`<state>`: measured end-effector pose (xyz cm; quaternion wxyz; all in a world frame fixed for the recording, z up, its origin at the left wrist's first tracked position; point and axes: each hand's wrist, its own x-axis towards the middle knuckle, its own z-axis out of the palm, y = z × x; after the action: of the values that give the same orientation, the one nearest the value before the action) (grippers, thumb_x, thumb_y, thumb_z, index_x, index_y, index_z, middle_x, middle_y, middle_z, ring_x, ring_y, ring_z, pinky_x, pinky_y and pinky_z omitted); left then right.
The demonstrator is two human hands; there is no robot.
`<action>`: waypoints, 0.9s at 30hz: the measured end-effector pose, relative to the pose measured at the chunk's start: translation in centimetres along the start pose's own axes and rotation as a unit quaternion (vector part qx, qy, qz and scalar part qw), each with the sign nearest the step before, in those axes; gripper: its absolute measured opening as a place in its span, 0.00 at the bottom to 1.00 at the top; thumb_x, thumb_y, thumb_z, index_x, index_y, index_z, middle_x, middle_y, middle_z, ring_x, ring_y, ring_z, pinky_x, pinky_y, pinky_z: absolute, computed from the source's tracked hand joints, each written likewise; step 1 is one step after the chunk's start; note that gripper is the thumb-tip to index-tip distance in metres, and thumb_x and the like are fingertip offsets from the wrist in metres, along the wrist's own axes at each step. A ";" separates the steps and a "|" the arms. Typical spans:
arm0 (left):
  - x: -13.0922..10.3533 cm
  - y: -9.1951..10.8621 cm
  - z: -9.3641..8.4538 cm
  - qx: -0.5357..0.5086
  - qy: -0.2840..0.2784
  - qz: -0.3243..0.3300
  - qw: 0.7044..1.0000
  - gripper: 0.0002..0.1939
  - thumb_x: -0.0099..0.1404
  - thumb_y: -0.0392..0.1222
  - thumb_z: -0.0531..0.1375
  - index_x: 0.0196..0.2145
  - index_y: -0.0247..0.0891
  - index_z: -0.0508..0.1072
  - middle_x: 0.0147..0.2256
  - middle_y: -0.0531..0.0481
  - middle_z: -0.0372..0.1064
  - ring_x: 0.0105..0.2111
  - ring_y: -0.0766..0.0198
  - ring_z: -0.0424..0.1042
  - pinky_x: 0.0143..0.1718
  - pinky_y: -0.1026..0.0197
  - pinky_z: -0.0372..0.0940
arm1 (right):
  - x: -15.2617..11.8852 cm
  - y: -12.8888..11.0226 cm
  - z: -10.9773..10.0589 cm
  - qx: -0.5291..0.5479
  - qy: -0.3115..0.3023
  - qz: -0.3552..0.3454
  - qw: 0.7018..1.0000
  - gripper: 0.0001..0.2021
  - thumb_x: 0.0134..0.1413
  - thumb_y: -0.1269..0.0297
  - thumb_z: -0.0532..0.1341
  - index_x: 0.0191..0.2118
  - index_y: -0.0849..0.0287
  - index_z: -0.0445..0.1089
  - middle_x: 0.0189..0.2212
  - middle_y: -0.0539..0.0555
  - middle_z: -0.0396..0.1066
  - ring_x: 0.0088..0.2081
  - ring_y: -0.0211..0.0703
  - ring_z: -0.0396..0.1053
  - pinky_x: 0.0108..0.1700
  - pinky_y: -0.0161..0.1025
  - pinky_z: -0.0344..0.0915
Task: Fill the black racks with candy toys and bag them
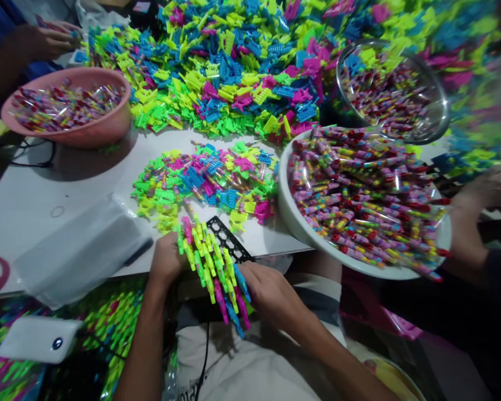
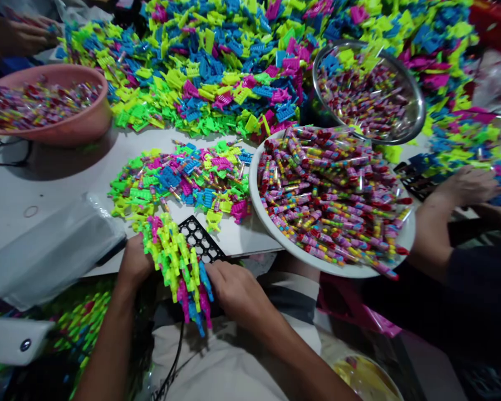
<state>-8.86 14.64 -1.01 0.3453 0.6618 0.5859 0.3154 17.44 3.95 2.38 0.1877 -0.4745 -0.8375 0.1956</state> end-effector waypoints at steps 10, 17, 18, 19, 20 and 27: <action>-0.1 0.2 0.0 -0.015 -0.004 0.001 1.000 0.09 0.57 0.46 0.63 0.26 0.37 0.75 0.27 0.49 0.75 0.30 0.56 0.73 0.34 0.60 0.67 | 7.0 5.6 -3.4 -0.033 0.118 0.117 0.986 0.28 0.62 0.81 0.51 0.63 0.53 0.69 0.56 0.60 0.62 0.47 0.47 0.67 0.50 0.42 0.68; -0.2 0.7 0.1 -0.046 -0.006 0.002 0.999 0.09 0.59 0.45 0.63 0.28 0.36 0.78 0.29 0.49 0.77 0.30 0.57 0.73 0.33 0.61 0.66 | 11.0 8.3 -2.8 -0.044 0.108 0.081 0.990 0.12 0.67 0.72 0.56 0.41 0.55 0.78 0.41 0.55 0.66 0.46 0.49 0.62 0.53 0.44 0.64; -0.1 0.7 0.1 -0.041 0.000 0.001 0.999 0.09 0.58 0.45 0.63 0.29 0.36 0.78 0.28 0.49 0.77 0.30 0.57 0.73 0.33 0.61 0.66 | 10.5 8.2 -2.8 -0.026 0.114 0.088 0.989 0.12 0.68 0.72 0.55 0.41 0.56 0.77 0.40 0.55 0.66 0.45 0.48 0.63 0.52 0.43 0.64; -0.1 0.7 0.2 -0.034 0.009 0.000 0.999 0.10 0.58 0.45 0.63 0.28 0.36 0.78 0.28 0.49 0.76 0.30 0.56 0.73 0.33 0.61 0.66 | 9.9 8.0 -2.8 0.000 0.121 0.101 0.987 0.12 0.69 0.71 0.54 0.42 0.56 0.76 0.40 0.54 0.66 0.45 0.48 0.63 0.51 0.41 0.64; 0.0 0.7 0.2 -0.026 0.018 0.000 0.999 0.10 0.58 0.46 0.63 0.28 0.36 0.78 0.28 0.49 0.76 0.30 0.56 0.73 0.33 0.60 0.66 | 9.2 7.7 -2.9 0.027 0.128 0.119 0.984 0.12 0.70 0.70 0.54 0.43 0.56 0.76 0.40 0.54 0.66 0.44 0.47 0.64 0.50 0.40 0.64; 0.2 0.6 0.1 0.004 0.023 0.007 1.000 0.11 0.58 0.47 0.61 0.28 0.37 0.77 0.30 0.47 0.78 0.32 0.54 0.76 0.36 0.59 0.68 | 3.1 5.1 -4.6 0.038 0.137 0.186 0.972 0.12 0.73 0.62 0.54 0.54 0.52 0.73 0.43 0.56 0.71 0.41 0.47 0.70 0.43 0.37 0.67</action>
<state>-8.37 14.77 -0.57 0.3268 0.6596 0.5906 0.3307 21.90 9.73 4.11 0.2791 -0.6370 -0.6924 0.1923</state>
